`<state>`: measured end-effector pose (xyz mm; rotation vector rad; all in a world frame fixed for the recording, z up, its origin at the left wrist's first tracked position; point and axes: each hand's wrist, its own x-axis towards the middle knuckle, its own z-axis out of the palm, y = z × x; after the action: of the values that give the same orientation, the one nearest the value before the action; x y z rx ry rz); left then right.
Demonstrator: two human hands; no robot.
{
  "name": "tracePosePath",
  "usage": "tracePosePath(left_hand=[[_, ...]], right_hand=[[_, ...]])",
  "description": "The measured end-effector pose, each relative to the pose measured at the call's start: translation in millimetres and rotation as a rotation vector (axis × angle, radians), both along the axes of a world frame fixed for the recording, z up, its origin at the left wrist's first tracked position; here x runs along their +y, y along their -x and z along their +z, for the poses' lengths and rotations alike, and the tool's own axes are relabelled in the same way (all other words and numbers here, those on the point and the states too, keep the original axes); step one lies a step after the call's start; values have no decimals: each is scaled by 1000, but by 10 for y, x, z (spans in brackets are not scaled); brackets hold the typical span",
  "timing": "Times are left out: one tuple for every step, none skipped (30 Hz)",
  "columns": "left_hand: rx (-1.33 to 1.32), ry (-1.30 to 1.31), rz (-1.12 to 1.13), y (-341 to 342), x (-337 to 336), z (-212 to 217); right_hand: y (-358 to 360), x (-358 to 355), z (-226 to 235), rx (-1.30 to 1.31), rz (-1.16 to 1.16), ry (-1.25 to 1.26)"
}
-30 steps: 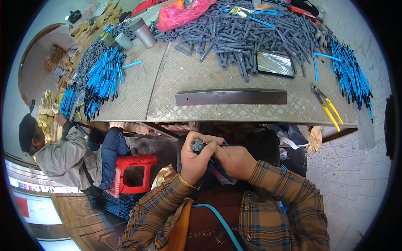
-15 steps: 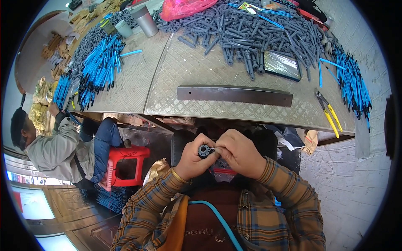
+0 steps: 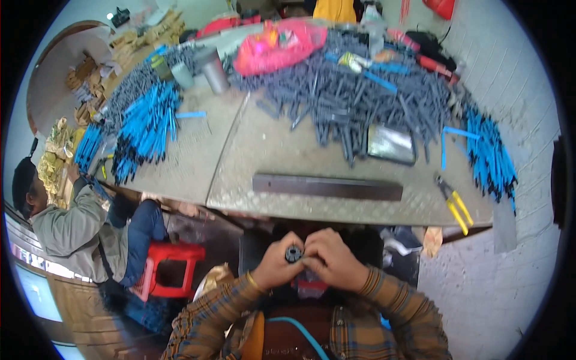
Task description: The person assembles bundles of blue plastic floral components by hand, using pliers to secure and trim parts.
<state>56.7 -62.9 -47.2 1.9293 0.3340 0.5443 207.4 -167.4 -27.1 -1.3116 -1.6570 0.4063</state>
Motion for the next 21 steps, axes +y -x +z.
tracePosePath(left_hand=[[41, 58, 3, 26, -25, 4], [84, 122, 3, 51, -67, 17], [65, 98, 1, 47, -95, 32], [51, 117, 10, 52, -111, 22], [40, 137, 18, 52, -123, 8], [31, 161, 25, 49, -127, -10], [24, 149, 24, 27, -135, -1], [31, 124, 28, 5, -145, -2], [41, 102, 30, -19, -158, -8], [54, 84, 27, -47, -173, -10], [59, 86, 11, -79, -183, -5], [37, 37, 50, -124, -175, -3], [16, -9, 81, -168, -168, -4], [-6, -44, 97, -203, -197, -24], [0, -29, 56, -234, -239, -40], [40, 3, 69, -241, -273, -50], [76, 30, 78, -269, -277, -61], [114, 55, 88, -301, -290, -75], [114, 63, 44, -315, -293, -86], [92, 114, 60, -329, -280, -95], [71, 167, 83, -332, -268, -106]], right_hand=[[-1, -5, -29, -90, 13, -19], [-11, -13, -11, -177, 21, -32], [-48, -2, 47, -197, 18, -55], [-68, 9, 92, -312, 35, -118], [-87, 17, 124, -424, 53, -179], [-104, 23, 143, -534, 71, -236], [-142, 24, 160, -542, 67, -248], [-182, 22, 156, -584, 97, -261], [-219, 14, 136, -623, 124, -269], [-252, -2, 108, -660, 148, -271], [-266, -11, 71, -658, 132, -263], [-261, -2, 19, -599, 72, -259], [-244, 6, -33, -540, 5, -251], [-210, -42, -82, -483, -76, -230], [-185, -83, -114, -483, -113, -205], [-138, -113, -138, -425, -152, -167], [-134, -133, -164, -371, -197, -135], [-169, -198, -198, -317, -242, -105], [-317, -270, -222, -343, -209, -40], [-553, -346, -188, -365, -168, 22], [-797, -510, -74, -468, -412, 91]])
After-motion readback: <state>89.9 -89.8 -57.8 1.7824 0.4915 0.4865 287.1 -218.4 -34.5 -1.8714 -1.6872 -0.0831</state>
